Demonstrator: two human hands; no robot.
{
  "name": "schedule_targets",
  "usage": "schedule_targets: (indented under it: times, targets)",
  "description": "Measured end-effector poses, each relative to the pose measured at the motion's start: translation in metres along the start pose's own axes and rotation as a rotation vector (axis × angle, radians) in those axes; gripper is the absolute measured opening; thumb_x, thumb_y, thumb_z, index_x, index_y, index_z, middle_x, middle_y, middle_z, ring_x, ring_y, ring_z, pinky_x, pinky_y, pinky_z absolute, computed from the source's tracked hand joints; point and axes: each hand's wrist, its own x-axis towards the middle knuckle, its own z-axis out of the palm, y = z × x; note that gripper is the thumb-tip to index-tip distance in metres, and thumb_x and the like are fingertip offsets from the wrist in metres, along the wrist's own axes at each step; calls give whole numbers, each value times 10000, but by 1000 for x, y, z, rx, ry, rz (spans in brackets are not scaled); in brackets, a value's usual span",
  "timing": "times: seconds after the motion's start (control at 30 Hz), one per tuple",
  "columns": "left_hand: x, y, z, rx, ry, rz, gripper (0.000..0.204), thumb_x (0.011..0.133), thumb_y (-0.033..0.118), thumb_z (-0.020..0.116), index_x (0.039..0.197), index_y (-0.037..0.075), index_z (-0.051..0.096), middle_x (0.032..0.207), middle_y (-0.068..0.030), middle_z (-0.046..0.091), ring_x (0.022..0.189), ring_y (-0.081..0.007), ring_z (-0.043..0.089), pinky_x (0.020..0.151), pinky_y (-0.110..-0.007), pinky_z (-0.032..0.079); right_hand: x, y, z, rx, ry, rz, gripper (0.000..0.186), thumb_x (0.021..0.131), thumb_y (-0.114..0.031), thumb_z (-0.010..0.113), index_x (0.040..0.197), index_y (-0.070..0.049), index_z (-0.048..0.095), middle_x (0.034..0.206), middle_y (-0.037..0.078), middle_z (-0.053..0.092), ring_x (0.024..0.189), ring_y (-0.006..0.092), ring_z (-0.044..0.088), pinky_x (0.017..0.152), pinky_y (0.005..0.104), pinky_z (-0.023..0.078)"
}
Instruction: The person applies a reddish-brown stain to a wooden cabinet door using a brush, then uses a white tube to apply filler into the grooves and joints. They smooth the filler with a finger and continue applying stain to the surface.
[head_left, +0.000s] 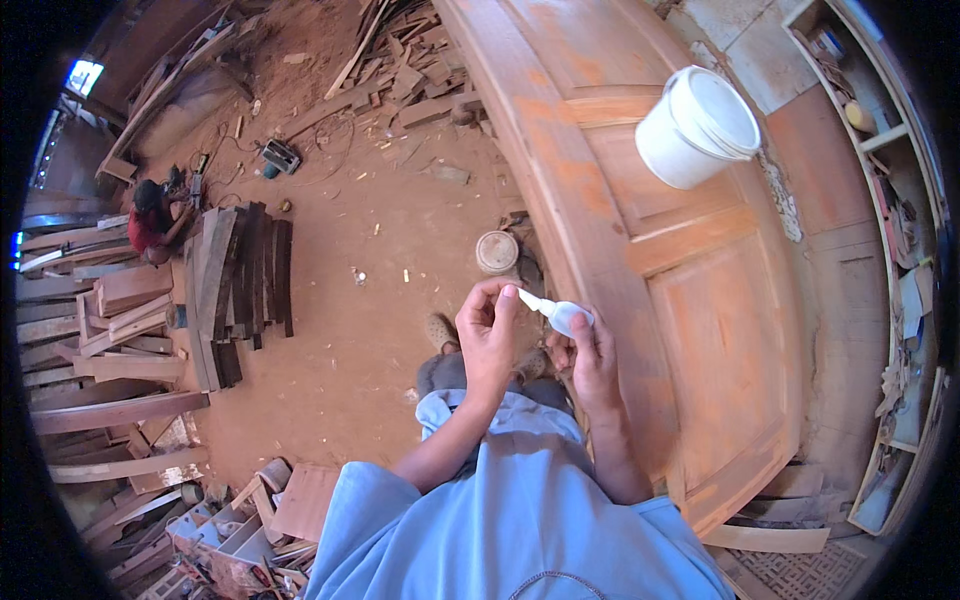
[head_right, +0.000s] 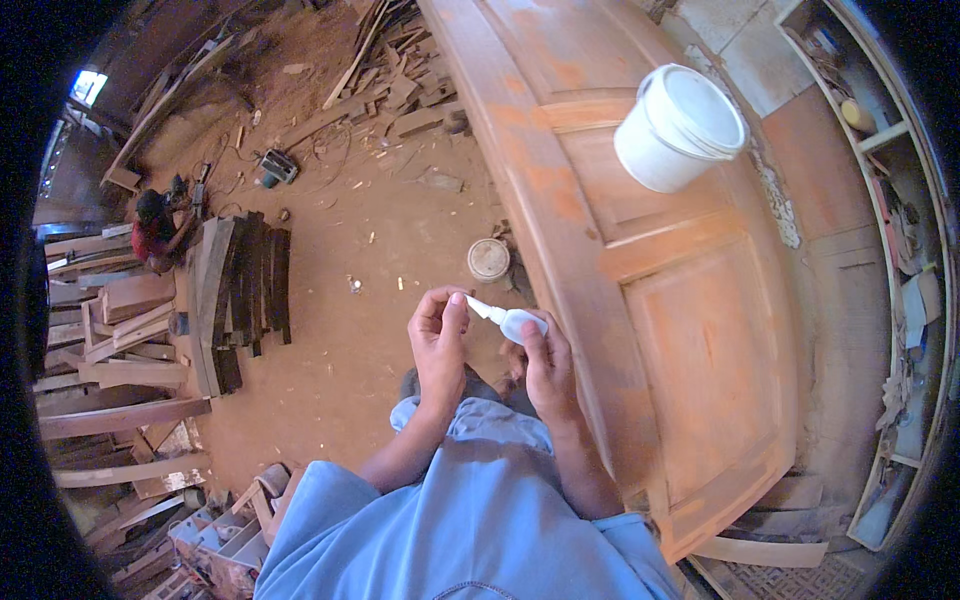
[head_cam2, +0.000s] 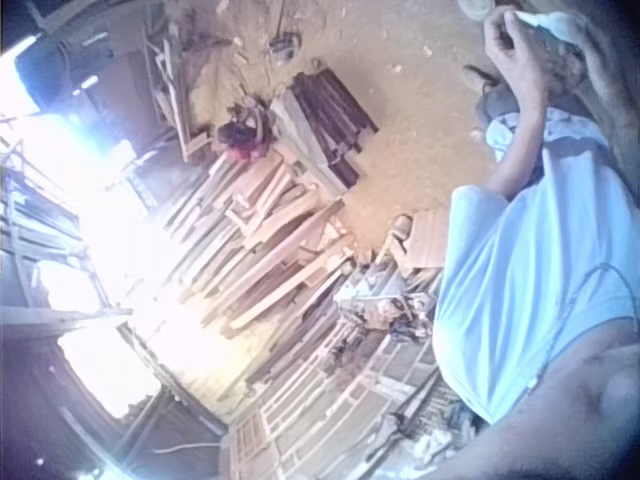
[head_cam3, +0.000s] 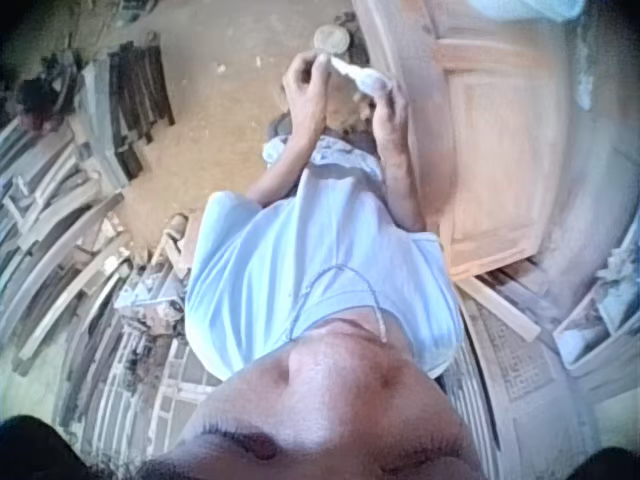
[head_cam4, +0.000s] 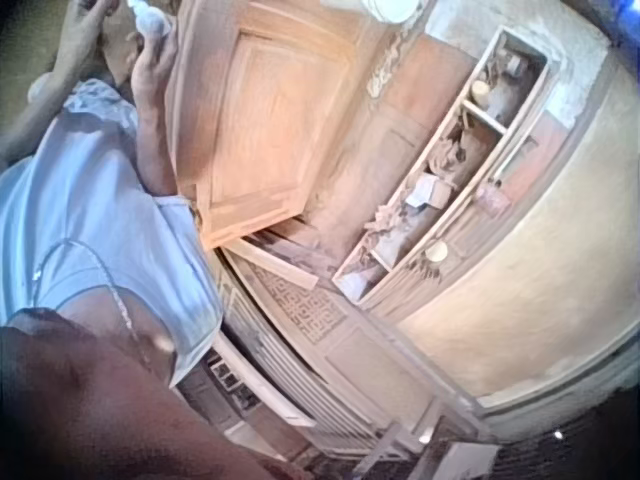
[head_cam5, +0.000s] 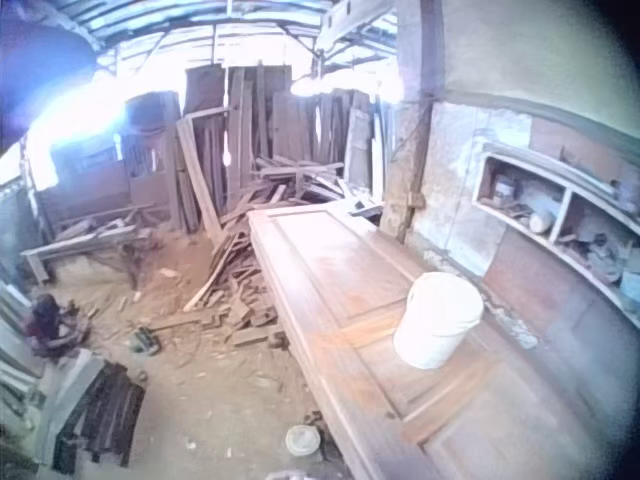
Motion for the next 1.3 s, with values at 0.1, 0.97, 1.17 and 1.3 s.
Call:
schedule_targets:
  times: [0.1, 0.97, 1.17, 1.3]
  targets:
    - [39, 20, -47, 222, 23, 108, 131, 970, 140, 619, 944, 16, 653, 757, 31, 570, 686, -37, 479, 609, -213, 385, 19, 3, 49, 204, -76, 169, 457, 1041, -453, 417, 1165, -34, 551, 774, 65, 603, 539, 80, 461, 491, 242, 395]
    - [86, 152, -306, -516, 274, 376, 179, 952, 181, 674, 936, 12, 617, 783, -20, 633, 639, -24, 530, 519, -171, 381, 49, 27, 370, -252, -558, -527, 408, 986, -353, 585, 1127, -9, 416, 853, 64, 495, 643, 123, 501, 569, 263, 424]
    - [54, 180, -339, -200, 381, 475, 110, 900, 67, 710, 873, -22, 650, 757, -58, 642, 641, -43, 541, 527, -180, 383, 46, 39, 394, 34, -856, -446, 409, 936, -220, 679, 1097, -33, 353, 877, 76, 526, 662, 80, 476, 563, 234, 389]
    - [53, 191, -341, -68, 521, 403, 160, 885, 109, 728, 841, -7, 627, 755, -77, 632, 652, -110, 572, 564, -230, 437, 63, 32, 410, 73, -1025, -347, 418, 900, -152, 726, 1080, -42, 364, 794, 61, 565, 572, 49, 439, 490, 215, 345]
